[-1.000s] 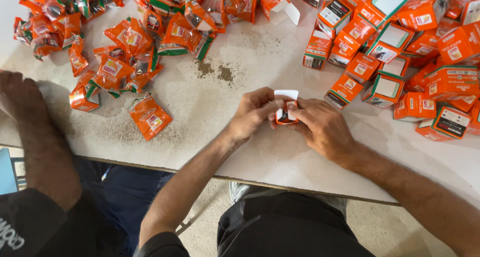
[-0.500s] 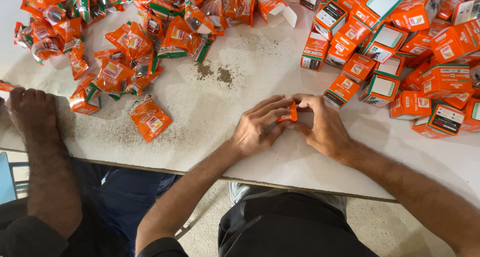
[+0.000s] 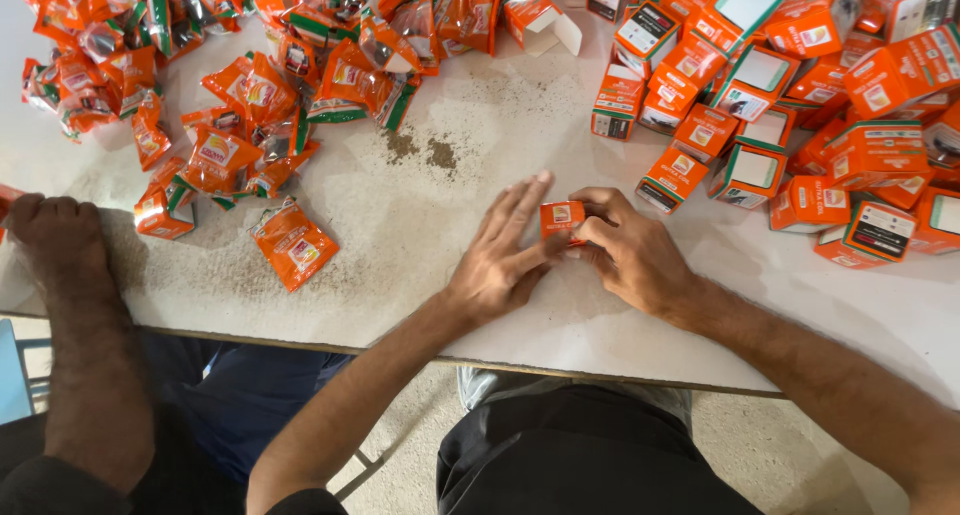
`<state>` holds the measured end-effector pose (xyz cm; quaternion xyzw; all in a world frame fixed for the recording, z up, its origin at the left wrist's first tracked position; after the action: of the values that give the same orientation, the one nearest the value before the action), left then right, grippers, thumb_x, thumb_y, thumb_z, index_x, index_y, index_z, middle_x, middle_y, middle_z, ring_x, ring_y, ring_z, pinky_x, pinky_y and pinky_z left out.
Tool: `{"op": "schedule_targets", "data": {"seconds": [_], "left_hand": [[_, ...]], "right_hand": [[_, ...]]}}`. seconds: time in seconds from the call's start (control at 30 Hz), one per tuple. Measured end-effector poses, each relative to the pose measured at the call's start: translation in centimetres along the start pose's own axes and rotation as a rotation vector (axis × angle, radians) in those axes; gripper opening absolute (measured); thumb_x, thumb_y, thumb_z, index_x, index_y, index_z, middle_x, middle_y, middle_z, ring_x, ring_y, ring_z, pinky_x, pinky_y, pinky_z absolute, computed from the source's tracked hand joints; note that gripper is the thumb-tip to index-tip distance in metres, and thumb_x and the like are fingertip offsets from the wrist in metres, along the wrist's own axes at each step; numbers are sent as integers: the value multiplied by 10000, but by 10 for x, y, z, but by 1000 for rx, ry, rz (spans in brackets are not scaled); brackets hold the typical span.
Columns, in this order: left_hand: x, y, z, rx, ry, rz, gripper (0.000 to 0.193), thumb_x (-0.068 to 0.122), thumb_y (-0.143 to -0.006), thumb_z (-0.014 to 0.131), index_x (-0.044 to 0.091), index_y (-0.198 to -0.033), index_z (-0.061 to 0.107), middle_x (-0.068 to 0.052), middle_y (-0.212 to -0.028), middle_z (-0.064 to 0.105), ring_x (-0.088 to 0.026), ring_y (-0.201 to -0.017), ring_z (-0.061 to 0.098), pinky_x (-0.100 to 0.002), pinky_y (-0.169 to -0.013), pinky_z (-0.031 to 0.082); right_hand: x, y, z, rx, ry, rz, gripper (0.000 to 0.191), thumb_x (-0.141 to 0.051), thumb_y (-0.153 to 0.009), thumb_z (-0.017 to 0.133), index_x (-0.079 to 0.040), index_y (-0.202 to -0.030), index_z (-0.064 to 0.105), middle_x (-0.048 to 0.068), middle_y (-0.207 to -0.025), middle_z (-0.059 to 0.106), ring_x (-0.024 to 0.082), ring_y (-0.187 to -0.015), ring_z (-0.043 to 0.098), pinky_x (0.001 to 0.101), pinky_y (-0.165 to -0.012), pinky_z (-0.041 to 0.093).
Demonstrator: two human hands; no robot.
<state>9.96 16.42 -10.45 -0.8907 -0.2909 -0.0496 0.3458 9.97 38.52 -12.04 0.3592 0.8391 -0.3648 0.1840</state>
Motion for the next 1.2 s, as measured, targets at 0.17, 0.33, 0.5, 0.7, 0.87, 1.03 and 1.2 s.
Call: {"op": "schedule_targets", "data": {"seconds": [0.17,0.33,0.5,0.7,0.87,1.03,1.2], "left_hand": [[2,5,-5,182,101,-141,378,112,-930,756,1,-1263,614,-277,-1532,410,-445,-1410,465,-541,-1156,444],[-22,-28,15,186,57,-186,313,62,-941,717,36,-1234,611,-207,-1441,527,-407,-1367,519,-510,-1135,457],[-117,-126,56,274,-258,-152,535,44,-829,746,4,-1325,549,-223,-1443,513,-440,-1309,503,-543,-1099,446],[-179,-180,69,266,-561,-196,207,133,-888,695,55,-1059,607,-172,-950,694,-366,-915,660,-487,-714,542],[-84,-125,62,151,-320,-288,152,169,-964,626,73,-850,596,-162,-574,621,-355,-471,609,-498,-459,474],[-52,-69,29,34,107,-450,166,209,-955,628,50,-974,673,-154,-676,673,-336,-559,682,-466,-539,550],[-184,-80,-50,157,-619,-393,661,157,-815,824,-17,-1414,605,-273,-1364,508,-441,-1081,628,-453,-758,601]], "right_hand": [[10,-7,-62,413,475,-250,355,44,-941,740,-38,-1249,585,212,-1498,501,453,-1333,609,580,-1116,561],[20,-12,-76,548,602,-116,561,-124,-977,767,10,-1470,535,439,-1438,335,561,-1400,307,716,-1134,267],[15,-7,-17,-68,307,-222,400,-301,-942,786,-113,-1246,607,159,-1409,581,348,-1330,542,482,-1085,455],[36,-13,-33,82,365,47,687,-343,-905,772,63,-1381,488,283,-1477,454,460,-1363,462,524,-1141,417],[42,-9,-25,275,212,29,1024,-370,-874,794,175,-1531,229,388,-1550,313,545,-1410,378,561,-1153,354],[47,-8,-4,166,-93,309,724,-264,-897,765,43,-1464,437,226,-1343,607,385,-1228,621,472,-1040,494],[37,-13,-2,81,4,195,633,-245,-878,803,28,-1369,512,239,-1233,651,409,-1142,629,476,-964,503]]}}
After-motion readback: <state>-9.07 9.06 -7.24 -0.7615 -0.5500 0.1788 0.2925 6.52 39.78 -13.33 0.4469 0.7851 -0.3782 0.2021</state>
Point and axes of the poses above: each hand's wrist, its own y-axis away from the middle knuckle, its own z-axis out of the palm, x = y × z, the point moved 1 cm from there along -y, towards the middle knuckle
